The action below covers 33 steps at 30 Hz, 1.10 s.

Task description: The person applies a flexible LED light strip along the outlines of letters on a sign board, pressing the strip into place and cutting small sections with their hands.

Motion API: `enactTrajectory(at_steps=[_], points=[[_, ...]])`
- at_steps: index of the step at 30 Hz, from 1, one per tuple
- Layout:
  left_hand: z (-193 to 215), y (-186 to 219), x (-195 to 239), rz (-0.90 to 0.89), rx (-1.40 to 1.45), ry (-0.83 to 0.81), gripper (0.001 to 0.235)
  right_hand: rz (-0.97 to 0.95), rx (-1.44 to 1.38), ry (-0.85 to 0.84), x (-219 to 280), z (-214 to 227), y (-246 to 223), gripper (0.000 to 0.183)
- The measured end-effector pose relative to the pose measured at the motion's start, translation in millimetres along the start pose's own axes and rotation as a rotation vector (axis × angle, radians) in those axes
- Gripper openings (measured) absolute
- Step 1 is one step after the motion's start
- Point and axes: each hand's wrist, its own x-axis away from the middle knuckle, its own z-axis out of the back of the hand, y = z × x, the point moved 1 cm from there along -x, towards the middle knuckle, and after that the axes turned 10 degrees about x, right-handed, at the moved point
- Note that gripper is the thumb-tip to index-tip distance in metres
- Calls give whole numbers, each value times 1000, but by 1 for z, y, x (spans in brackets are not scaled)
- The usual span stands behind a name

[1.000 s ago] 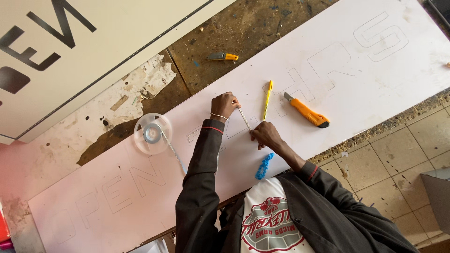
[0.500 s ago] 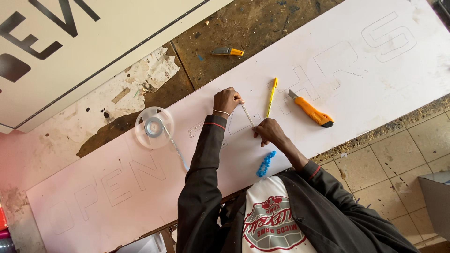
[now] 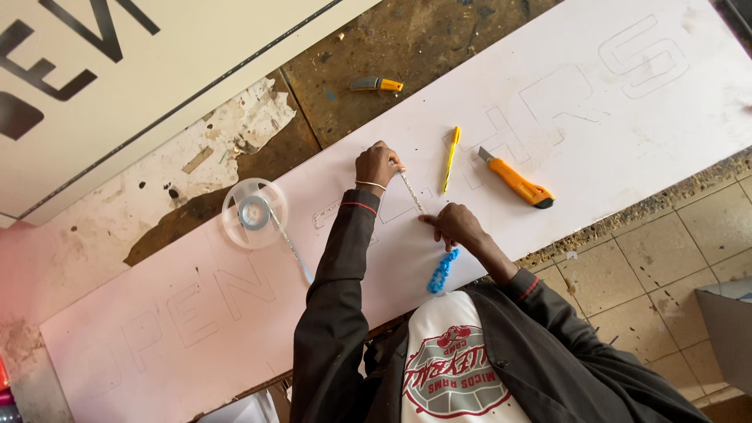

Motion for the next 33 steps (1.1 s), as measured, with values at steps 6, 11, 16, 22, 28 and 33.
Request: enactTrajectory(at_steps=[6, 11, 16, 22, 28, 33], points=[[4, 7, 8, 48, -2, 26, 11, 241, 104, 210, 36, -16, 23, 44], [9, 7, 8, 51, 13, 19, 12, 499, 290, 447, 35, -30, 36, 50], [24, 6, 8, 111, 190, -69, 12, 442, 466, 387, 17, -30, 26, 44], [3, -24, -16, 103, 442, -66, 31, 426, 426, 439, -47, -4, -21, 27], [26, -13, -20, 114, 282, -15, 26, 465, 284, 594, -122, -2, -40, 17], [29, -18, -24, 138, 192, -18, 26, 474, 182, 668, -110, 13, -63, 24]])
